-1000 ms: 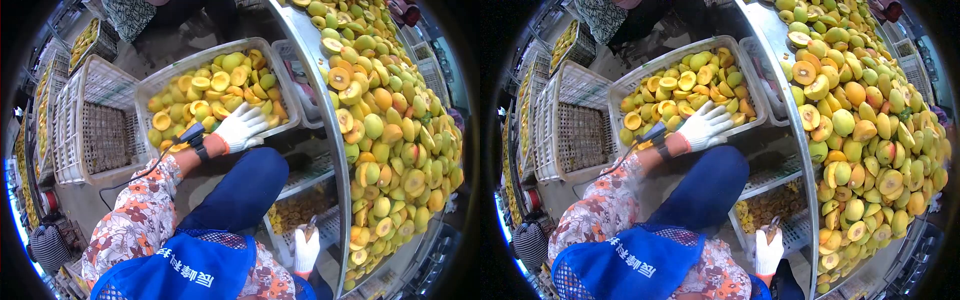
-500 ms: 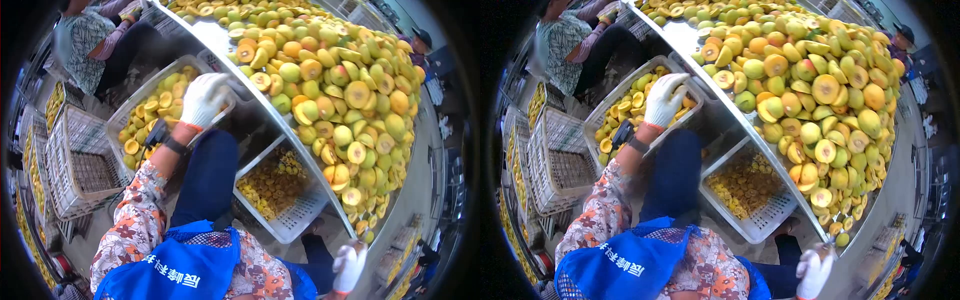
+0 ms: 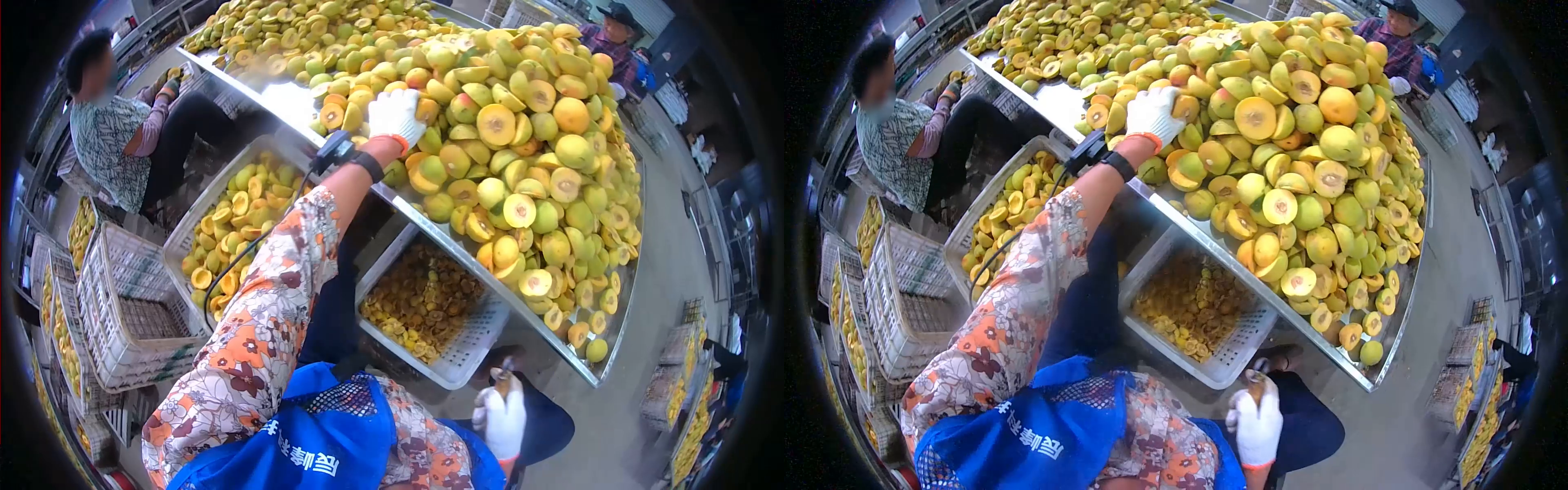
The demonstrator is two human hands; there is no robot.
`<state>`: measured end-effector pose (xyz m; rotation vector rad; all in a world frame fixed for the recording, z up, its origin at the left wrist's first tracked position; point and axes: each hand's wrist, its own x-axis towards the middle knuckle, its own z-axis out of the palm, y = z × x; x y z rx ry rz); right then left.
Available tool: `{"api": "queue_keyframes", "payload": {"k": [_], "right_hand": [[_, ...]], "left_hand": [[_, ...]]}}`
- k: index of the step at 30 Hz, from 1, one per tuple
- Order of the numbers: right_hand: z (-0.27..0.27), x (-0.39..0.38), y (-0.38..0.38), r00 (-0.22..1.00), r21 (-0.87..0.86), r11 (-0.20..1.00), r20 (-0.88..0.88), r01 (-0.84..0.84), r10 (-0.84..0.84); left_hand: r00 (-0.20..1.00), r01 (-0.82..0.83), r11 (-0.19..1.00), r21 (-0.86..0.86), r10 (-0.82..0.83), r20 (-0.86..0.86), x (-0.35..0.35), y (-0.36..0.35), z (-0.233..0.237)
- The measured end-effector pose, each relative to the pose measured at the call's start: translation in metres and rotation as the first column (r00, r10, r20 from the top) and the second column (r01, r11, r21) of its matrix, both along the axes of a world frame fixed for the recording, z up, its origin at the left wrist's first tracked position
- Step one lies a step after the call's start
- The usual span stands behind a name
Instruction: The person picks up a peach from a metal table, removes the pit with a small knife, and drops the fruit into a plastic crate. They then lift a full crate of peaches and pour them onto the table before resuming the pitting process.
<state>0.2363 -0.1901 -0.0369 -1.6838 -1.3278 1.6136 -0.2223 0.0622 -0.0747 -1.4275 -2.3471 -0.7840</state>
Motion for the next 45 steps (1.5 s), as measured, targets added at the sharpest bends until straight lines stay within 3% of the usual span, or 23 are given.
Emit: {"api": "queue_keyframes", "payload": {"k": [2, 4, 6, 7, 8, 10, 12, 14, 15, 16, 18, 19, 22, 23, 27, 29, 30, 32, 35, 39, 42, 44, 45], "right_hand": [[-0.004, -0.013, 0.001, 1.0, -0.053, 0.999, -0.023, -0.01, 0.009], [0.0, -0.027, 0.006, 0.996, -0.054, 0.998, -0.086, -0.044, 0.039], [-0.006, -0.039, 0.013, 0.992, -0.005, 0.997, -0.102, -0.074, 0.073], [-0.008, -0.044, 0.018, 0.987, 0.055, 0.992, -0.112, -0.112, 0.117], [-0.008, -0.05, 0.024, 0.987, 0.051, 0.993, -0.113, -0.109, 0.114], [-0.008, -0.063, 0.033, 0.965, 0.241, 0.944, -0.084, -0.224, 0.25], [-0.013, -0.077, 0.042, 0.933, 0.332, 0.909, -0.168, -0.251, 0.319], [0.001, -0.096, 0.045, 0.94, 0.326, 0.896, -0.056, -0.301, 0.336], [-0.005, -0.102, 0.047, 0.935, 0.467, 0.821, 0.035, -0.328, 0.353], [-0.01, -0.108, 0.047, 0.925, 0.592, 0.72, 0.13, -0.362, 0.358], [-0.004, -0.117, 0.042, 0.927, 0.616, 0.701, 0.146, -0.359, 0.346], [-0.014, -0.115, 0.043, 0.903, 0.77, 0.484, 0.283, -0.415, 0.324], [-0.015, -0.114, 0.035, 0.91, 0.709, 0.575, 0.266, -0.409, 0.319], [-0.017, -0.112, 0.034, 0.889, 0.754, 0.479, 0.323, -0.449, 0.326], [-0.018, -0.107, 0.024, 0.906, 0.725, 0.549, 0.273, -0.416, 0.325], [-0.015, -0.106, 0.022, 0.888, 0.74, 0.505, 0.285, -0.443, 0.362], [-0.017, -0.104, 0.02, 0.889, 0.74, 0.507, 0.284, -0.442, 0.36], [-0.024, -0.1, 0.017, 0.848, 0.758, 0.395, 0.399, -0.52, 0.349], [-0.025, -0.098, 0.013, 0.83, 0.776, 0.333, 0.414, -0.536, 0.373], [-0.025, -0.094, 0.005, 0.864, 0.781, 0.409, 0.318, -0.473, 0.391], [-0.031, -0.091, 0.005, 0.861, 0.833, 0.267, 0.403, -0.486, 0.31], [-0.036, -0.088, 0.003, 0.871, 0.87, 0.11, 0.459, -0.481, 0.173], [-0.035, -0.088, 0.002, 0.871, 0.87, 0.113, 0.459, -0.481, 0.173]], "left_hand": [[0.999, 0.054, 0.995, 0.079, -0.054, -0.008, -0.001, -0.002, 0.0], [0.961, 0.234, 0.96, 0.156, -0.204, -0.187, -0.005, -0.005, -0.015], [0.96, 0.264, 0.957, 0.122, -0.249, -0.125, 0.003, -0.019, -0.005], [0.955, 0.221, 0.945, 0.241, -0.26, 0.144, 0.012, -0.031, 0.0], [0.872, 0.145, 0.929, 0.341, -0.282, 0.399, 0.021, -0.043, 0.005], [0.774, 0.149, 0.849, 0.507, -0.42, 0.474, 0.048, -0.076, 0.018], [0.461, 0.281, 0.781, 0.558, -0.619, 0.636, 0.074, -0.119, 0.019], [0.011, 0.187, 0.779, 0.599, -0.612, 0.791, 0.108, -0.155, 0.012], [-0.203, 0.133, 0.767, 0.628, -0.599, 0.775, 0.124, -0.172, 0.009], [-0.255, 0.11, 0.771, 0.628, -0.589, 0.767, 0.135, -0.185, 0.006], [-0.384, 0.071, 0.739, 0.67, -0.599, 0.702, 0.153, -0.201, -0.001], [-0.342, 0.063, 0.769, 0.637, -0.583, 0.737, 0.162, -0.208, -0.005], [-0.311, -0.02, 0.814, 0.581, -0.557, 0.77, 0.175, -0.22, 0.001], [-0.302, 0.014, 0.782, 0.623, -0.591, 0.748, 0.177, -0.223, -0.001], [-0.25, 0.04, 0.792, 0.609, -0.582, 0.774, 0.187, -0.23, 0.002], [-0.089, 0.109, 0.787, 0.608, -0.601, 0.794, 0.192, -0.232, 0.001], [-0.09, 0.111, 0.787, 0.607, -0.601, 0.795, 0.195, -0.234, 0.002], [0.02, 0.124, 0.787, 0.604, -0.611, 0.792, 0.2, -0.24, 0.006], [-0.066, 0.061, 0.807, 0.587, -0.583, 0.809, 0.208, -0.246, 0.013], [-0.089, 0.09, 0.801, 0.592, -0.586, 0.806, 0.216, -0.249, 0.014], [-0.094, 0.097, 0.796, 0.597, -0.59, 0.802, 0.221, -0.249, 0.013], [-0.064, 0.081, 0.8, 0.594, -0.59, 0.805, 0.224, -0.25, 0.013], [-0.065, 0.082, 0.802, 0.591, -0.588, 0.806, 0.224, -0.25, 0.012]]}}
